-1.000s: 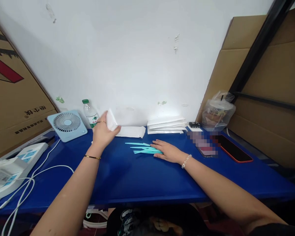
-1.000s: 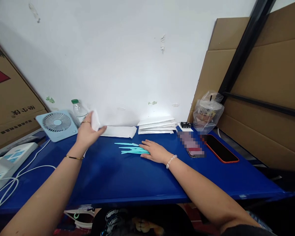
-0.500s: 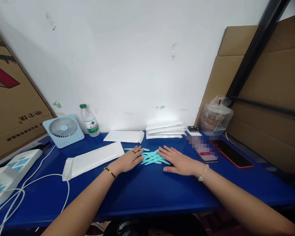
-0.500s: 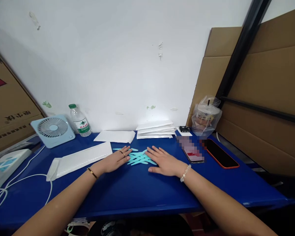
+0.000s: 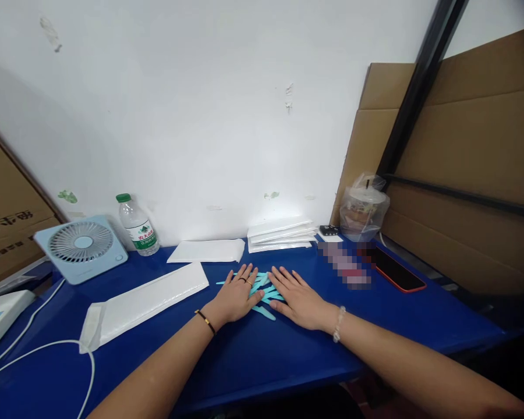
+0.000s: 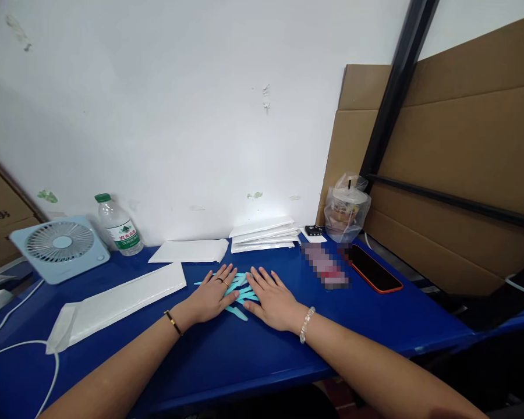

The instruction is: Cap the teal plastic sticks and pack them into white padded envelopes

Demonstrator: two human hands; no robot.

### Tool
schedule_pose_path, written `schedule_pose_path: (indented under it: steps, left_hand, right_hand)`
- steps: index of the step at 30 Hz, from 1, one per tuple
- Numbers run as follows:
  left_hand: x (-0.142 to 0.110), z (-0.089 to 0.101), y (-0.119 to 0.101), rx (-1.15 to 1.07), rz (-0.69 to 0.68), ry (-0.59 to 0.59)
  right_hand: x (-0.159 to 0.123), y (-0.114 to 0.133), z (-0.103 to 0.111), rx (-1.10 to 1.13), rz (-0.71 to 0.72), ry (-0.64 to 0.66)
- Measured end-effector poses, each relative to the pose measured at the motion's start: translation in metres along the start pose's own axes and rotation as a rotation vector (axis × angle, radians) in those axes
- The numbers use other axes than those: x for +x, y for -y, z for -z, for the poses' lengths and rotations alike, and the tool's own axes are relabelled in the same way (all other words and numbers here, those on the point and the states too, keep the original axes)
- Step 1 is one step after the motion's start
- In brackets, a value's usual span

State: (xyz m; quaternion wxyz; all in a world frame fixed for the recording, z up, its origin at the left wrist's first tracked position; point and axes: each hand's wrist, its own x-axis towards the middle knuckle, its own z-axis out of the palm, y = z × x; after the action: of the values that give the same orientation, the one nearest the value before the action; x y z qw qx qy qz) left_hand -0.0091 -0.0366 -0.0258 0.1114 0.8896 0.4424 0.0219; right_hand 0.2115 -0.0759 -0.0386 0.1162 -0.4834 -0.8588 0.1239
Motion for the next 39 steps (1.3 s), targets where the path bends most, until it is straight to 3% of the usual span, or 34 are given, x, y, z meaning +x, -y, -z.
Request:
schedule_pose_path:
  steps: [4, 8, 12, 14, 19, 22, 27, 34, 39]
  left_hand:
    - [-0.003, 0.0, 0.007, -0.021, -0.081, 0.017]
    - [-0.006, 0.006, 0.012, -0.089, -0.101, -0.031]
    - [0.001, 0.015, 0.026, -0.18, -0.018, -0.165]
    - [0.006, 0.02, 0.031, -0.229, -0.031, -0.173]
    - [0.015, 0.028, 0.024, -0.243, 0.005, -0.142]
    - [0.015, 0.027, 0.017, -0.173, 0.002, -0.153]
    - [0.012, 0.022, 0.013, -0.169, -0.12, -0.17]
    - [0.012, 0.013, 0.023, -0.284, -0.023, -0.258]
    - [0.016, 0.008, 0.024, -0.351, -0.013, -0.282]
  right_hand:
    - [0.024, -0.01, 0.005, 0.015, 0.033, 0.033]
    - [0.026, -0.018, 0.014, 0.099, 0.106, 0.091]
    - [0.026, -0.025, 0.025, 0.162, 0.075, -0.03]
    - [0.035, -0.029, 0.029, 0.139, 0.068, -0.086]
    - [0.06, -0.038, 0.035, 0.187, 0.068, -0.037]
    - [0.063, -0.043, 0.034, 0.274, 0.061, -0.066]
    - [0.057, -0.049, 0.024, 0.274, 0.061, -0.189]
    - [0.069, -0.045, 0.006, 0.246, 0.022, -0.277]
    - [0.072, -0.04, 0.009, 0.297, 0.07, -0.262]
